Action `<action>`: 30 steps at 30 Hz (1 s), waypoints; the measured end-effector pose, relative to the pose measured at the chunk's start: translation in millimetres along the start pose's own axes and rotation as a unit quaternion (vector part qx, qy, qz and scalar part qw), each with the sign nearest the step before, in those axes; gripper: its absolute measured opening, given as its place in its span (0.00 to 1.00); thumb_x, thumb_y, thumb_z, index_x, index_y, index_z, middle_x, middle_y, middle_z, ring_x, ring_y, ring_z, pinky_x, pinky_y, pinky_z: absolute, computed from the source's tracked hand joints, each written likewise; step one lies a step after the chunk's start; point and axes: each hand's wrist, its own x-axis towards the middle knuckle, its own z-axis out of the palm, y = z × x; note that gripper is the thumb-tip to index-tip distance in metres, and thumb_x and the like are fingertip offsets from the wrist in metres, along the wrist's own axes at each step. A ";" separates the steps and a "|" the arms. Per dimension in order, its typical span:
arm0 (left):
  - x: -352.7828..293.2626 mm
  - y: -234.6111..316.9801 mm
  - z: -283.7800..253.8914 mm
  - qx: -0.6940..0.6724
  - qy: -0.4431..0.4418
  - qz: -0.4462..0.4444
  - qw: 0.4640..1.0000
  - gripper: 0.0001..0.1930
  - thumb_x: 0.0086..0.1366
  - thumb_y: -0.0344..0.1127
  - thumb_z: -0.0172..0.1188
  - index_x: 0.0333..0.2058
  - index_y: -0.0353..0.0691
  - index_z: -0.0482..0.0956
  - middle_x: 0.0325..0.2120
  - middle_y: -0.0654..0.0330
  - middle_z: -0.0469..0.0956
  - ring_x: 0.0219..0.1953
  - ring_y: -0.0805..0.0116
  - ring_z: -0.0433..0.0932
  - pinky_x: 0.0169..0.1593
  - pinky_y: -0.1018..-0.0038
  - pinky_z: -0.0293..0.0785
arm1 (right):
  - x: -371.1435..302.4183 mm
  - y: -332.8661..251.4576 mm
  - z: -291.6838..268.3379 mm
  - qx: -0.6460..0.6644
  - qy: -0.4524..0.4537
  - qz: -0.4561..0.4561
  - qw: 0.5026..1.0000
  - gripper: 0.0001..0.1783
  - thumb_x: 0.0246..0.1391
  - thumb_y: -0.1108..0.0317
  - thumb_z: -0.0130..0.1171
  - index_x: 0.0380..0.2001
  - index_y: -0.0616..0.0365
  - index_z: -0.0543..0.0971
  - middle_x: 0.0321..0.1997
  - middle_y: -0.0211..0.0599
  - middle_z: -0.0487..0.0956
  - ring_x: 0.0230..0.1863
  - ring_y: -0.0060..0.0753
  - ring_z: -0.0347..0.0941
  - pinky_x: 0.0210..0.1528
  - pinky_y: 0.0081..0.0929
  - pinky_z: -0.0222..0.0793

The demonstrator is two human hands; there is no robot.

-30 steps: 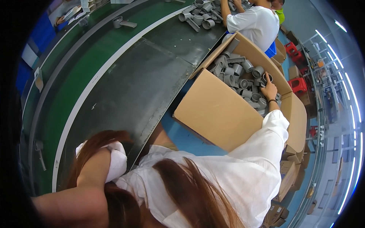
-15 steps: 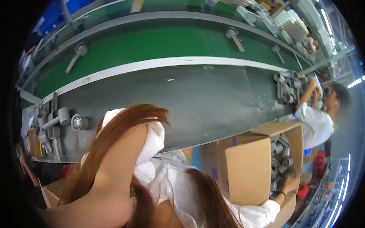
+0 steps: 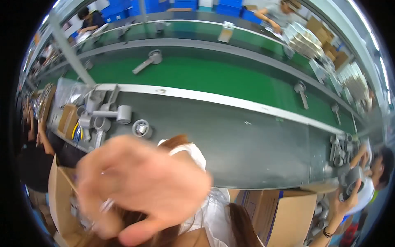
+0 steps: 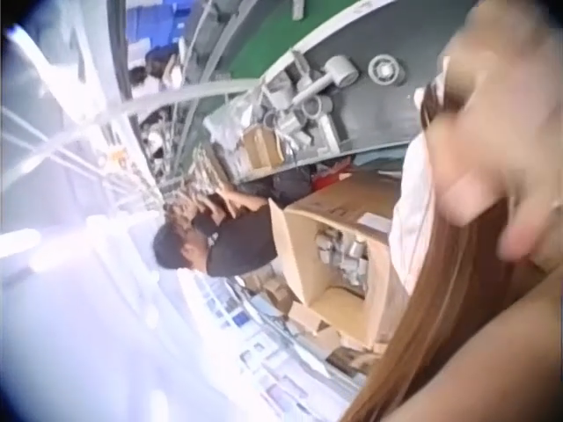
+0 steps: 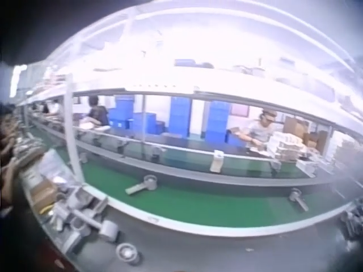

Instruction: The person assembles plastic fan units by hand, combining fan blades and a motor into a fan housing.

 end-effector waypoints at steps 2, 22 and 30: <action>-7.8 -26.1 -6.6 0.329 -0.104 0.061 0.937 0.24 0.61 0.57 0.57 0.45 0.45 0.69 0.38 0.62 0.75 0.39 0.61 0.73 0.46 0.62 0.70 | 58.7 -77.5 23.9 0.030 0.100 -0.263 0.959 0.48 0.31 0.71 0.67 0.61 0.64 0.63 0.45 0.52 0.77 0.43 0.54 0.74 0.48 0.40 0.67; -146.3 40.3 -178.8 0.342 -0.590 -0.368 0.632 0.18 0.54 0.35 0.62 0.45 0.39 0.77 0.50 0.50 0.73 0.52 0.52 0.71 0.55 0.60 0.66 | 98.8 -730.8 119.7 0.469 0.022 -0.607 0.642 0.55 0.29 0.68 0.67 0.65 0.24 0.57 0.23 0.39 0.70 0.19 0.44 0.70 0.22 0.36 0.68; -151.6 46.0 -179.6 0.309 -0.542 -0.427 0.655 0.19 0.54 0.35 0.62 0.46 0.40 0.76 0.51 0.50 0.72 0.53 0.51 0.69 0.57 0.60 0.65 | 60.5 -760.0 149.3 0.518 -0.121 -0.612 0.585 0.58 0.30 0.73 0.67 0.66 0.24 0.54 0.30 0.42 0.73 0.28 0.47 0.74 0.31 0.39 0.70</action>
